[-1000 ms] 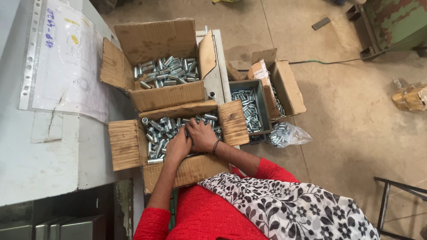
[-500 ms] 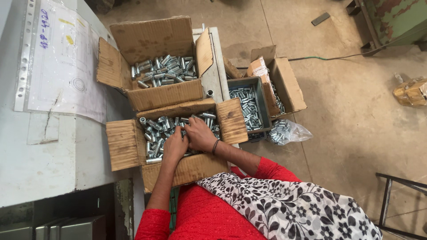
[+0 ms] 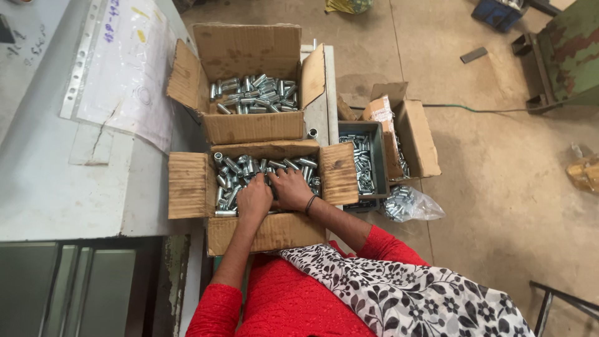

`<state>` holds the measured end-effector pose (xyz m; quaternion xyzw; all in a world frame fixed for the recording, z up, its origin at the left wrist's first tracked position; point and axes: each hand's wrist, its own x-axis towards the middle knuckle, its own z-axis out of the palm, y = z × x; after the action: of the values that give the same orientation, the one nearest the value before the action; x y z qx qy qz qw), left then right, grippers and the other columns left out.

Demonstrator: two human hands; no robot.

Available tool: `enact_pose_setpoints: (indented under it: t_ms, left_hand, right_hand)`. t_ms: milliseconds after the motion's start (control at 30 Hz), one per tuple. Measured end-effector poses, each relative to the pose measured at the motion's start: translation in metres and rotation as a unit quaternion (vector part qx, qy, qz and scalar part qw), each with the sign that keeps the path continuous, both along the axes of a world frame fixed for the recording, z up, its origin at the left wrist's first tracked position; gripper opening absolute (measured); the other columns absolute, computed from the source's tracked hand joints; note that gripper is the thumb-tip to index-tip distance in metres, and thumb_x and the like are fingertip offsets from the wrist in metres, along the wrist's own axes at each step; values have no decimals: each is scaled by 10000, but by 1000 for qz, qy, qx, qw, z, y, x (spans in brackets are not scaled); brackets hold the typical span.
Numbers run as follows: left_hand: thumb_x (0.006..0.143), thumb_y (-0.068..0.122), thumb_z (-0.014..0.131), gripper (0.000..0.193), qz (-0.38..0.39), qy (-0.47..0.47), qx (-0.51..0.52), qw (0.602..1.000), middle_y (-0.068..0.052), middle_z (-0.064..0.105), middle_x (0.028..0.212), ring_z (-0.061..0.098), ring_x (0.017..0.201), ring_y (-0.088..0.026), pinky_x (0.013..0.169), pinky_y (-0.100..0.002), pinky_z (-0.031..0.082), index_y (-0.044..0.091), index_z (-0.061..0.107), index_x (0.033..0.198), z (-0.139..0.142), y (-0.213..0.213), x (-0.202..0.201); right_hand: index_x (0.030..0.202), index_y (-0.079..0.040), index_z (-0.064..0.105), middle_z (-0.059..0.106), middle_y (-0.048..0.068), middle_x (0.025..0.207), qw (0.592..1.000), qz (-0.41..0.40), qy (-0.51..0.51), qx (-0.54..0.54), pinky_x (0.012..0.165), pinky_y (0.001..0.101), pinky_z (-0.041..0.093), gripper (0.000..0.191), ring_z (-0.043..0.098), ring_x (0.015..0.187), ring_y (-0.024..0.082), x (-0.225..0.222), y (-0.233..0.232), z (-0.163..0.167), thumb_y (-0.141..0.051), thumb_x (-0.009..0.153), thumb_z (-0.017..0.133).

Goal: The person repeatedly picks up small cylindrical metal parts from a cardboard box and inserts them one by one into a slot on a red industrial machine. The person then retrieves the processed parts and places them into a second box.

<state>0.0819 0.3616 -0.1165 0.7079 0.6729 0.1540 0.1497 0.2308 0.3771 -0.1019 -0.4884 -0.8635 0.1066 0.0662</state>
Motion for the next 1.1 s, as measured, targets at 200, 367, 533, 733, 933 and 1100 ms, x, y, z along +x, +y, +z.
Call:
enact_pose_setpoints:
  t_ms: [200,367,533,733,933,1100]
  left_hand:
    - [953,244,558,247,3,20,-46,999,-225,744,937,726,817,-417,790,-541,566,37,655,1049,-4,3,3]
    - [921,273,589,272,-5,32,-24,999,-217,745,949,732,814,-405,781,-544,555,31,668,1018,-4,5,7]
    - [923,253,580,254,-7,-31,-15,999,-229,737,969,716,826,-438,778,-559,557,20,642,1005,-4,9,9]
    - [941,253,567,255,2,-47,-26,999,-254,727,972,704,843,-464,790,-569,558,14,624,1009,-4,12,9]
    - [955,266,557,264,23,-56,-42,997,-249,731,988,705,886,-455,825,-562,553,25,644,1016,-8,15,9]
    - [991,285,530,267,47,-88,-51,994,-231,733,1004,699,902,-454,823,-569,539,54,640,1070,-10,16,9]
  right_hand:
    - [1179,-81,593,629,194,1110,1000,1,12,5,768,508,559,658,636,1025,403,3,6,-6,-364,637,839]
    - [1174,-107,586,623,197,1124,1000,-4,20,-12,723,488,590,552,663,971,413,7,7,-9,-312,712,808]
    - [1159,-79,558,618,205,1101,999,4,9,-38,735,516,583,568,678,950,429,10,13,-14,-351,731,814]
    - [1169,-88,553,606,231,1093,998,21,58,-23,720,532,578,613,676,916,453,12,15,-12,-358,693,827]
    - [1254,-146,559,610,226,1095,997,16,19,-73,773,541,568,585,685,904,443,15,15,-7,-398,788,807]
    - [1227,-141,555,610,226,1079,998,35,46,-33,737,533,574,598,680,899,438,16,17,-11,-365,735,810]
